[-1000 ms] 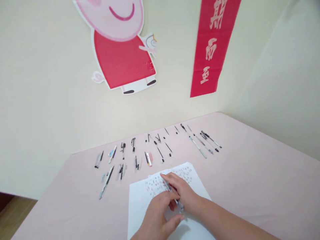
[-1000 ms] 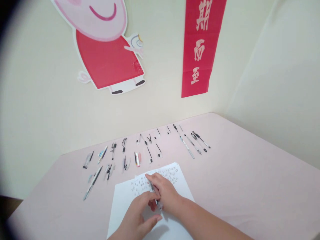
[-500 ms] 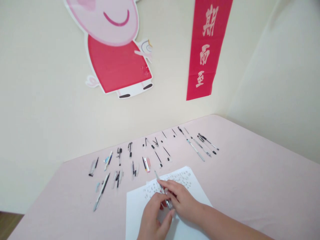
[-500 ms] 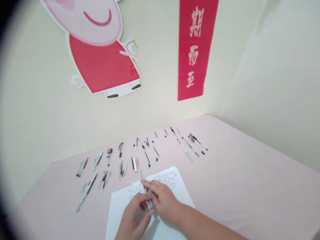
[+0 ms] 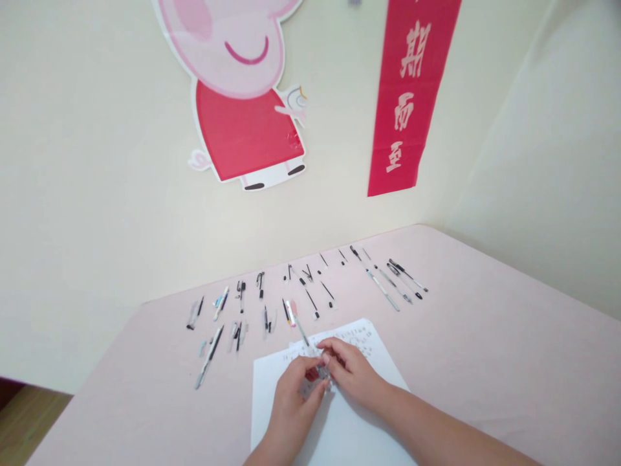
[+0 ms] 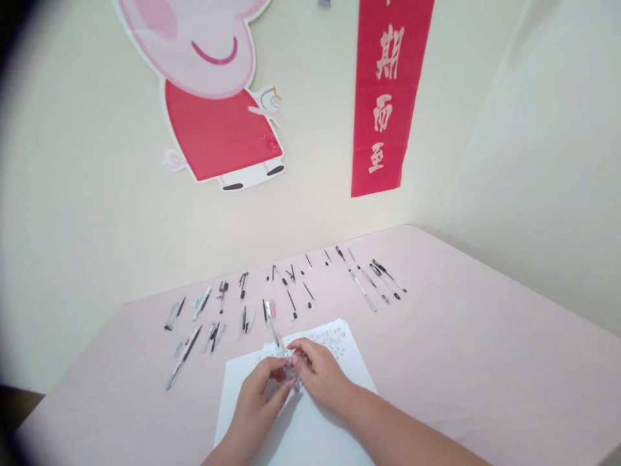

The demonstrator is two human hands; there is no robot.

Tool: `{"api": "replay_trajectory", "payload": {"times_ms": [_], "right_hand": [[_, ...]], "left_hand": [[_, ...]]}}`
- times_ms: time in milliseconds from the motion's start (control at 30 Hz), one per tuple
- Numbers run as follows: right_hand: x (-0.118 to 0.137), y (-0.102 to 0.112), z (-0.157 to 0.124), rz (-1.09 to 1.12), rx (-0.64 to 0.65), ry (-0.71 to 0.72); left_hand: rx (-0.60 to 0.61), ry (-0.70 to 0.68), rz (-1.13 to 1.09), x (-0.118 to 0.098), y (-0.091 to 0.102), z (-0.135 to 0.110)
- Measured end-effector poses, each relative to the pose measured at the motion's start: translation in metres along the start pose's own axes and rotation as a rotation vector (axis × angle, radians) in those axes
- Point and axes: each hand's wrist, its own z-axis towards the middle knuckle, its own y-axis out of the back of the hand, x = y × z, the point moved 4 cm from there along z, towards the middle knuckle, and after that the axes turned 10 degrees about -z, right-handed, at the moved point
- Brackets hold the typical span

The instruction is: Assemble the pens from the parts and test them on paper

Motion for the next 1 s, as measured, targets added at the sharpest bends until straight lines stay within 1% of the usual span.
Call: {"api": "replay_trajectory", "payload": {"times_ms": [333, 533, 700, 900, 1000], "right_hand": [[0.009, 0.004, 0.003, -0.038, 0.013, 0.03], [0.009, -0.001, -0.001, -0.038, 0.073, -0.011], [0.009, -0.002, -0.001, -0.054, 0.082, -0.035], [0.009, -0.004, -0.001, -0.09, 0.061, -0.073], [0.006, -0.007, 0.0, -0.083, 0.041, -0.123]], "left_hand": [[-0.02, 0.006, -0.043, -0.001, 0.002, 0.001], [-0.002, 0.047, -0.049, 0.005, 0.001, 0.0], [0.006, 0.063, -0.068, 0.006, 0.001, -0.001], [0.018, 0.045, -0.076, 0.002, 0.001, 0.0], [0.033, 0.015, -0.055, 0.002, 0.0, 0.0]]}}
